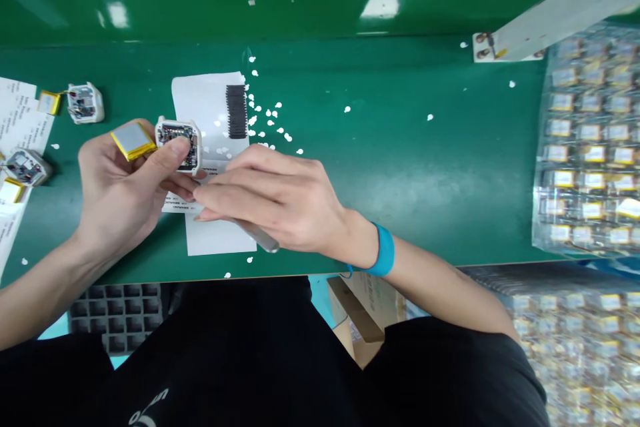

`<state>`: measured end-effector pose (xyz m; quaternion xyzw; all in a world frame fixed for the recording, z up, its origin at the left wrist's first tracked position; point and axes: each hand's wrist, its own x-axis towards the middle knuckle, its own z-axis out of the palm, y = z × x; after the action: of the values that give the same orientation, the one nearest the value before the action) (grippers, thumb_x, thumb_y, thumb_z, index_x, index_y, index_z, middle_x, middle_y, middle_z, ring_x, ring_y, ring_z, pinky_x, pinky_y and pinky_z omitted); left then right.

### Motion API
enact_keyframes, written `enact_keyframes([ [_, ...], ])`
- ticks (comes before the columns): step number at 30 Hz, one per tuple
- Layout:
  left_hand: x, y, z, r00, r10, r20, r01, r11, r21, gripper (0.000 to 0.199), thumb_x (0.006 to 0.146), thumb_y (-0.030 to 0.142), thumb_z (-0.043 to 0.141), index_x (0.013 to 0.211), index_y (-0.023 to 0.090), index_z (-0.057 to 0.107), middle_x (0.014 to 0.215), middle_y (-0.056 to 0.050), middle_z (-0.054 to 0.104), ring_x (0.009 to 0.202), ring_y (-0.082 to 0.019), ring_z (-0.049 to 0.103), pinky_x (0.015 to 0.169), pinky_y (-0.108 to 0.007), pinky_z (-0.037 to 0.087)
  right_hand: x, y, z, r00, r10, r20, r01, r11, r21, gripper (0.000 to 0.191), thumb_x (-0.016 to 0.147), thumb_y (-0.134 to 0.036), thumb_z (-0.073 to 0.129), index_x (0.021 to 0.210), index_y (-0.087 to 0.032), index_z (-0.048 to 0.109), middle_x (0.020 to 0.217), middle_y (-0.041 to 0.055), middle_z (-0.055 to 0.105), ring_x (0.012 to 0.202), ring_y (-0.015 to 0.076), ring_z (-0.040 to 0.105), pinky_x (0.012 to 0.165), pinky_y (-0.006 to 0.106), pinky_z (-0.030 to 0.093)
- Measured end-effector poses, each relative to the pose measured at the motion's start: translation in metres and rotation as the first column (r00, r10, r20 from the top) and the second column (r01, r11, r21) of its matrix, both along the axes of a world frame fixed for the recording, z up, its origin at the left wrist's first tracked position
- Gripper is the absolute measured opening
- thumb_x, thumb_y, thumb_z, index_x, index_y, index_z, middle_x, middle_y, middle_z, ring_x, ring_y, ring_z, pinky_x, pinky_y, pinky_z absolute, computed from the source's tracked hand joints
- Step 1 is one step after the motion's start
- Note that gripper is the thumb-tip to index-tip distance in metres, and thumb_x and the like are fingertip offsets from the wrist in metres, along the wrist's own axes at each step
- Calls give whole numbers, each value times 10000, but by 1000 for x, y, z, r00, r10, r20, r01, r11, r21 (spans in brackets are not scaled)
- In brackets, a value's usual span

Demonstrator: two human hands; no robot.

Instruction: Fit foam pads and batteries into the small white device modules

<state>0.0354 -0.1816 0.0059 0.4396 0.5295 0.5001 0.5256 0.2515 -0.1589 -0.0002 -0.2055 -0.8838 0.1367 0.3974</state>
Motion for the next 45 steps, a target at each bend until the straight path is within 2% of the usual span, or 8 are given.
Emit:
enact_keyframes([
  [7,-10,20,-9,999,-23,-26,22,1000,-18,427,745,342,988,762,205,584,633,29,723,510,-169,734,464,-254,629,6,1,5,999,-37,-9,37,998,48,141,1049,-182,658,1134,-229,761,985,-1,848,937,150,782,828,290,661],
  [13,-50,109,-28,929,-143,-343,154,988,6,681,547,351,1105,782,238,476,542,76,683,426,-143,650,358,-250,527,4,7,-3,997,-44,-56,51,990,134,121,1059,-206,653,1118,-236,755,958,-12,854,870,142,783,776,287,669],
  [17,-82,169,-14,599,176,-781,-140,984,114,529,655,305,1044,782,167,550,536,134,611,504,-76,639,647,-249,676,0,11,-11,996,-7,-84,22,983,185,95,1036,-201,691,1115,-185,740,962,20,853,865,157,784,751,290,673],
  [23,-136,151,26,209,26,-978,-101,995,5,236,974,179,720,1152,36,781,978,10,759,1211,-287,714,1206,-630,459,3,12,-8,999,-30,-17,33,966,255,106,1024,-190,705,1124,-160,721,955,24,846,866,158,749,721,269,653],
  [31,-186,84,6,362,-194,-912,344,937,-63,766,441,-27,1023,1148,150,789,1532,-77,656,1580,-380,377,1319,-671,180,-1,10,-11,994,-80,-72,98,947,307,202,1014,-248,720,1177,-132,746,1060,71,844,984,224,739,826,343,683],
  [37,-113,64,0,637,155,-755,134,943,306,374,741,46,897,1051,212,770,884,70,809,876,-175,746,936,-343,598,-4,11,-13,991,-120,-52,128,977,171,234,1082,-122,531,1263,-143,678,1184,123,813,1172,249,749,919,409,679],
  [40,-61,51,-1,931,33,-364,87,947,309,277,779,124,891,1014,205,769,863,18,817,755,-167,747,735,-332,635,-5,10,-17,985,-162,-64,170,973,158,303,1070,-45,456,1274,-159,649,933,34,786,810,153,738,731,315,628],
  [45,-1,20,10,969,-220,-113,231,968,97,148,875,192,849,909,181,706,827,-28,793,704,-178,766,651,-296,636,-9,6,-22,969,-235,-75,243,959,147,168,1081,-294,628,1181,-169,680,853,-1,758,710,118,692,631,244,564],
])
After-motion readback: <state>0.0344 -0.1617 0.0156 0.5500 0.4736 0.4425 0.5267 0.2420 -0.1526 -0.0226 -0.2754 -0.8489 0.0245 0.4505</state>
